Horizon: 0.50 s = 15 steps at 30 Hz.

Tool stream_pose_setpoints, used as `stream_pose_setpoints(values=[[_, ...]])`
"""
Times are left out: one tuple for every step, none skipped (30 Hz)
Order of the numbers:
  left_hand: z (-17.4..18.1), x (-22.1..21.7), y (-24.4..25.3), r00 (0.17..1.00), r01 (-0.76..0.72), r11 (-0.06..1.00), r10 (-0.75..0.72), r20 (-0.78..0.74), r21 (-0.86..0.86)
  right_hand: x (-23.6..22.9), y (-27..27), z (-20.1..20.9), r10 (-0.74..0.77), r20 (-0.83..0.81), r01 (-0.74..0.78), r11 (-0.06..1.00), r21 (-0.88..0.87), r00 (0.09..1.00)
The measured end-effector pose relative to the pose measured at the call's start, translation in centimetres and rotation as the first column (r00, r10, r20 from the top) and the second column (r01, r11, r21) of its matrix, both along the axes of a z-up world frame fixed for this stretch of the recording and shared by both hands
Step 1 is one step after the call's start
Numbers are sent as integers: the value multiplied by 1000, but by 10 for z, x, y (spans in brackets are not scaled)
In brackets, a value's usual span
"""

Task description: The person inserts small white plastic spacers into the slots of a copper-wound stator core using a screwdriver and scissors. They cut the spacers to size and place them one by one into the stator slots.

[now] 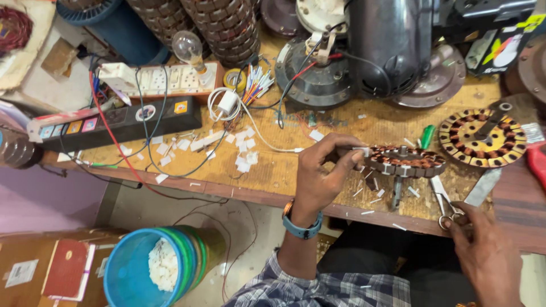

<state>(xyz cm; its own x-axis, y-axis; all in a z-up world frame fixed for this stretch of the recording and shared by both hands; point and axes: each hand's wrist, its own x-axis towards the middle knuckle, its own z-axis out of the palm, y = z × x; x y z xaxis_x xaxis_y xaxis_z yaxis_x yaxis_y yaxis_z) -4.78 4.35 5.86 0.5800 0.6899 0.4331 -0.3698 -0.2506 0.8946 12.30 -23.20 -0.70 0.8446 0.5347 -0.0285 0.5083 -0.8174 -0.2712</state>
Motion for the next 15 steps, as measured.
stream_pose_setpoints(values=[[-1, 1, 1, 1000, 1, 1000, -1, -8, 20, 3, -4, -3, -38, -45, 35, 998, -56, 998], [-1, 1, 0, 1000, 2, 999, -2, -17, 40, 5, -7, -6, -78, -88, 68, 991, -114, 993], [0, 2, 0, 1000, 9, 1000, -9, -16, 21, 6, -9, -10, -48, -97, 37, 993, -112, 994], [1, 2, 0, 1000, 16, 1000, -16, -16, 3, 9, -15, -13, -19, -105, 7, 994, -109, 994], [2, 2, 0, 1000, 24, 1000, -25, -18, -16, 10, -20, -17, 8, -116, -21, 994, -107, 993], [3, 2, -1, 999, 30, 999, -30, -27, -15, 9, -26, -22, 0, -136, -11, 997, -78, 991], [4, 3, -1, 999, 37, 999, -37, -37, -14, 8, -32, -27, -8, -158, 0, 999, -50, 987], [5, 3, 0, 998, 44, 999, -44, -46, -13, 8, -36, -32, -16, -179, 12, 1000, -23, 984], [6, 3, -1, 997, 36, 999, -35, -61, 11, 8, -39, -38, -58, -186, 41, 995, -92, 981], [6, 4, 0, 997, 29, 999, -26, -76, 35, 8, -40, -44, -100, -190, 70, 985, -161, 977], [7, 3, -2, 996, 21, 998, -16, -93, 54, 7, -44, -50, -143, -192, 96, 967, -234, 971], [7, 3, -3, 997, 21, 998, -17, -79, 57, 9, -48, -55, -142, -220, 107, 981, -162, 965], [7, 4, -3, 997, 23, 998, -19, -71, 57, 10, -52, -61, -141, -254, 121, 988, -93, 957], [7, 6, -3, 998, 25, 998, -21, -63, 58, 10, -57, -68, -140, -287, 138, 990, -24, 948], [6, 6, -4, 999, -5, 990, 12, -47, 144, 9, -63, -75, -45, -377, 121, 976, 181, 925]])
